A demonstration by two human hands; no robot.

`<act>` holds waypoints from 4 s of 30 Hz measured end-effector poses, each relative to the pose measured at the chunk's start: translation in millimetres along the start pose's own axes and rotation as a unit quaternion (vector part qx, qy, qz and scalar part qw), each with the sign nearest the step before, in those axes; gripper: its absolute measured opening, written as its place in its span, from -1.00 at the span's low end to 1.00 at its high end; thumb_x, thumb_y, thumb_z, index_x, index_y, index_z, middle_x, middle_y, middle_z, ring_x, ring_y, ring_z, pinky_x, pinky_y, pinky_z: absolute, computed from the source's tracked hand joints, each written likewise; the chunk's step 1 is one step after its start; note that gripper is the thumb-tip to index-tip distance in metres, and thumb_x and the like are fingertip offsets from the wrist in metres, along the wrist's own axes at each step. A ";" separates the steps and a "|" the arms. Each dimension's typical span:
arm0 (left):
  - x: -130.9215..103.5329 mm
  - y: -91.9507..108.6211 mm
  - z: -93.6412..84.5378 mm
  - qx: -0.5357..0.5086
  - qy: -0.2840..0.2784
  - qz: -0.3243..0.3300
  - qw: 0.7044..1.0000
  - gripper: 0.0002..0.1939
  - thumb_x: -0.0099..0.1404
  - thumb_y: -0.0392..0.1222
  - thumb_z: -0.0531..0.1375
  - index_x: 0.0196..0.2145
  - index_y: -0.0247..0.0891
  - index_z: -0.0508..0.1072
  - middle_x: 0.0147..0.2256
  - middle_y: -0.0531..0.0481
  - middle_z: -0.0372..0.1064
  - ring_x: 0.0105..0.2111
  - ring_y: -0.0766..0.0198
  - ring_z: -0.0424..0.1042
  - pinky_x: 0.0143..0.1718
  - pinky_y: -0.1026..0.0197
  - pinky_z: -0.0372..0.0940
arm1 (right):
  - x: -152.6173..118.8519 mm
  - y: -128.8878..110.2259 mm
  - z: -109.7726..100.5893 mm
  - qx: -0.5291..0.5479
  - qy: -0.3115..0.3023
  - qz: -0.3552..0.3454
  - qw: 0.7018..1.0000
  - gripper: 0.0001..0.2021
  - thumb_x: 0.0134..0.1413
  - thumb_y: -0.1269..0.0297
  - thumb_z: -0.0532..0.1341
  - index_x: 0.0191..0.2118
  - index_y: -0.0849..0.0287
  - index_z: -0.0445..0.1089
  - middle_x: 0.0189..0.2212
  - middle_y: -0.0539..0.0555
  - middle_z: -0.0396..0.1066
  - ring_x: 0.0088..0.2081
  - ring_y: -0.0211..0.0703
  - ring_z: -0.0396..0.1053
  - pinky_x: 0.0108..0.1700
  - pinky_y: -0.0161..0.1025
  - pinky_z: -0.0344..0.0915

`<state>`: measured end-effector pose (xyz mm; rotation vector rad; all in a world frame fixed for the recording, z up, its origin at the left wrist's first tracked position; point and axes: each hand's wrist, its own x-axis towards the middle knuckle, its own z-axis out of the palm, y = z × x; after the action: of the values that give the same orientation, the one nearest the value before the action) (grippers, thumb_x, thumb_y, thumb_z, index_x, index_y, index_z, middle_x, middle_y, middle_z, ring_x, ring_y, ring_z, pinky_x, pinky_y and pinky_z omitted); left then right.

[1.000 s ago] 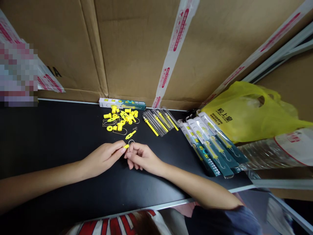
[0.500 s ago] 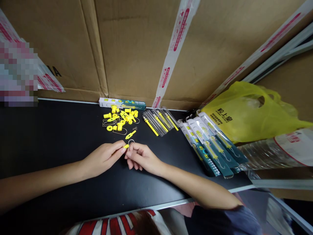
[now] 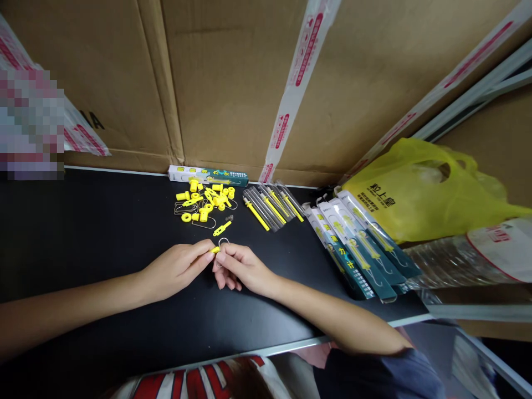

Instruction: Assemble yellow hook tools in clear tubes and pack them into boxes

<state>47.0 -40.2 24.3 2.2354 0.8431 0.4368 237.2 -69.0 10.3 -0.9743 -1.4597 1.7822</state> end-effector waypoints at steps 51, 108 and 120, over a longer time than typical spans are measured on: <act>-2.1 3.4 3.6 -0.076 0.028 -0.028 0.996 -0.72 0.44 -0.11 -0.14 -0.42 -0.19 0.13 -0.55 0.16 0.14 -0.55 0.37 0.20 -0.48 0.30 0.06 | -1.2 2.2 14.7 -0.087 0.061 -0.048 0.993 -0.65 0.27 0.01 0.00 -0.42 0.17 0.16 -0.64 -0.10 0.26 -0.66 -0.41 0.17 -0.61 -0.44 0.17; -5.7 10.4 7.9 -0.230 0.038 -0.015 0.972 -0.72 0.44 -0.12 -0.11 -0.41 -0.24 0.18 -0.50 0.15 0.15 -0.54 0.43 0.14 -0.48 0.34 0.09 | -2.8 1.5 13.1 -0.119 0.087 -0.092 0.985 -0.66 0.28 0.07 0.01 -0.42 0.20 0.22 -0.58 -0.07 0.24 -0.59 -0.40 0.24 -0.56 -0.44 0.26; -8.1 9.5 12.8 -0.278 0.038 -0.046 0.959 -0.68 0.44 -0.03 -0.13 -0.43 -0.22 0.10 -0.57 0.20 0.09 -0.61 0.47 0.09 -0.54 0.35 0.07 | -0.7 7.3 16.3 0.014 0.135 -0.140 0.981 -0.80 0.26 0.17 0.09 -0.35 0.17 0.22 -0.50 -0.05 0.35 -0.53 -0.34 0.37 -0.47 -0.33 0.40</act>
<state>51.9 -57.2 21.6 1.6633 0.7455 0.6320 223.7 -79.3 5.1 -0.9067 -1.3234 1.4067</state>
